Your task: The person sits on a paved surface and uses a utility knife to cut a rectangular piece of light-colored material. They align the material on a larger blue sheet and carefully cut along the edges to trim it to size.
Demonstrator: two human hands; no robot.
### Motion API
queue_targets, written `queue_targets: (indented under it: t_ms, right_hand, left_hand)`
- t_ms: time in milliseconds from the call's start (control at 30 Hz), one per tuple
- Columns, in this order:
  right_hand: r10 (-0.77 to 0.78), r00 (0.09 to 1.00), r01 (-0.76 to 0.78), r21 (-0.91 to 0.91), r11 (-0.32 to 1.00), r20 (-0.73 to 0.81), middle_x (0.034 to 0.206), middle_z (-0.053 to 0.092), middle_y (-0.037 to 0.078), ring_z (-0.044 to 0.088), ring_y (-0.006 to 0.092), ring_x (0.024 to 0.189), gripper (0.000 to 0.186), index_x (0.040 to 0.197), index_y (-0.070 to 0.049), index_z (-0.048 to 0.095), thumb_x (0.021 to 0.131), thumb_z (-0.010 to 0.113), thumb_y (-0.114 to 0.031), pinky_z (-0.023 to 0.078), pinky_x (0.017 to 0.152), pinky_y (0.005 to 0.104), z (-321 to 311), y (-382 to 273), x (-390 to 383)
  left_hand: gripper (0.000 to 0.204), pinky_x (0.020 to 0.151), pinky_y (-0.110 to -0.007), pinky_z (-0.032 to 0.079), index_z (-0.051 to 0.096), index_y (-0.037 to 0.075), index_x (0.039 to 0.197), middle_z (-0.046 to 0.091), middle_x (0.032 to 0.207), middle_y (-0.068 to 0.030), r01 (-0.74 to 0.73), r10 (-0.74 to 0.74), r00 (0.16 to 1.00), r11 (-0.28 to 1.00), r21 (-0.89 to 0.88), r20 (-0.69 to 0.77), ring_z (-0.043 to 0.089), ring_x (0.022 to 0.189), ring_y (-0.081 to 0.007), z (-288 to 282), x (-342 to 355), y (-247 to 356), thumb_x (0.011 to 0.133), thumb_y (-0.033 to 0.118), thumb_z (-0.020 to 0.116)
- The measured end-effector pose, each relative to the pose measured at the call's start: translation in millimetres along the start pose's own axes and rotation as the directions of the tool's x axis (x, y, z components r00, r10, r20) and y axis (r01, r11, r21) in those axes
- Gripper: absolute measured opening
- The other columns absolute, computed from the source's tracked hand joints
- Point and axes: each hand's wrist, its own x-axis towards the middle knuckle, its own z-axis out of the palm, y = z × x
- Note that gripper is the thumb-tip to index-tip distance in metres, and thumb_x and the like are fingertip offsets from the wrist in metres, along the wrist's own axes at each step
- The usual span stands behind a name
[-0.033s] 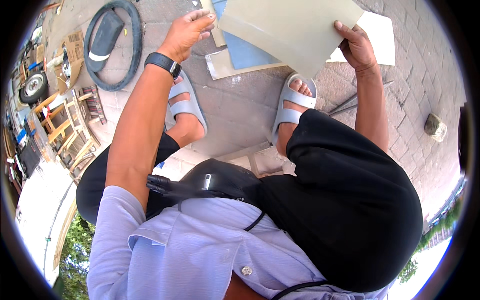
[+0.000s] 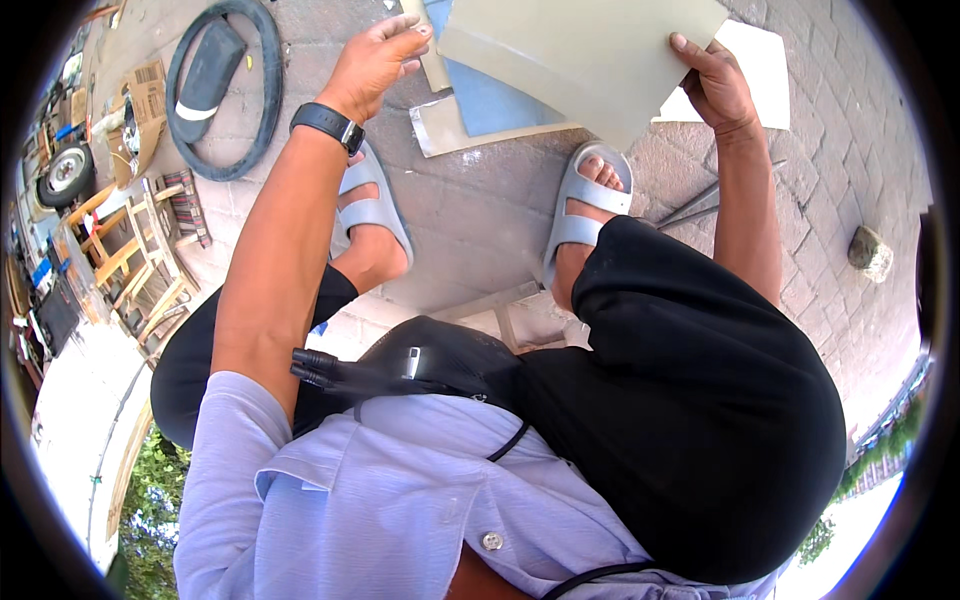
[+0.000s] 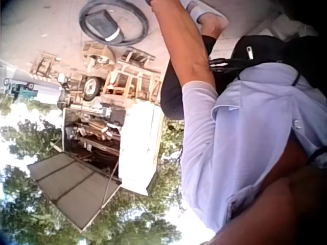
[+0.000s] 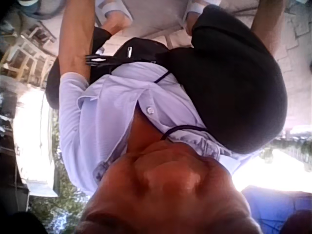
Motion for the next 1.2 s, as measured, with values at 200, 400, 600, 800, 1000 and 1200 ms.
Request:
queue_targets:
  t_ms: [200,400,600,800,1000,1200]
  right_hand:
    - [-0.017,0.996,0.023,-0.067,0.997,0.084,0.125,0.072,0.013,0.069,0.0243,0.114,0.044,0.135,0.004,0.061,0.098,0.070,-0.019,0.054,0.100,0.0395,21,-46,26]
    - [-0.043,0.991,0.056,-0.101,0.993,0.128,0.120,0.073,0.014,0.070,0.0235,0.109,0.041,0.130,0.005,0.064,0.098,0.070,-0.020,0.056,0.096,0.0370,23,-54,53]
    - [-0.133,0.979,0.049,-0.462,0.885,-0.151,0.097,0.075,0.011,0.069,0.0182,0.083,0.031,0.114,0.005,0.072,0.098,0.071,-0.021,0.057,0.075,0.0374,53,-47,73]
    - [-0.110,0.964,-0.042,-0.553,0.832,-0.240,0.102,0.075,0.013,0.070,0.0195,0.085,0.035,0.121,0.008,0.069,0.096,0.070,-0.017,0.057,0.077,0.0369,70,-20,58]
    - [-0.117,0.959,-0.043,-0.543,0.839,-0.257,0.106,0.075,0.013,0.070,0.0196,0.089,0.035,0.124,0.007,0.069,0.094,0.071,-0.012,0.058,0.081,0.0365,63,7,69]
    - [-0.236,0.925,-0.069,-0.742,0.667,-0.298,0.121,0.072,0.023,0.069,0.0303,0.110,0.057,0.136,0.006,0.061,0.086,0.077,-0.013,0.054,0.098,0.0401,67,18,72]
  left_hand:
    - [0.068,0.111,-0.038,0.046,0.044,-0.008,0.150,0.058,0.143,-0.0174,-0.086,0.083,0.995,0.996,0.038,0.063,0.056,0.133,-0.0246,15,15,-2,0.101,0.032,0.068]
    - [0.062,0.108,-0.037,0.049,0.048,-0.009,0.147,0.061,0.137,-0.0170,-0.065,0.062,0.996,0.997,0.043,0.056,0.061,0.125,-0.0239,23,31,-7,0.101,0.028,0.068]
    - [0.053,0.097,-0.037,0.056,0.053,-0.010,0.142,0.067,0.127,-0.0143,0.094,-0.095,0.992,0.995,-0.017,-0.087,0.067,0.113,-0.0227,46,8,-20,0.100,0.020,0.068]
    - [0.050,0.091,-0.035,0.059,0.054,-0.012,0.139,0.068,0.125,-0.0155,0.200,-0.209,0.974,0.974,-0.104,-0.083,0.067,0.113,-0.0234,76,-19,-55,0.099,0.015,0.068]
    - [0.048,0.087,-0.034,0.057,0.058,-0.011,0.137,0.069,0.122,-0.0151,0.217,-0.234,0.958,0.969,-0.115,-0.164,0.067,0.105,-0.0218,85,-25,-67,0.097,0.014,0.069]
    - [0.047,0.069,-0.028,0.053,0.063,-0.011,0.133,0.074,0.106,-0.0115,0.182,-0.208,0.953,0.974,-0.131,-0.222,0.064,0.079,-0.0131,83,-17,-67,0.093,0.013,0.071]
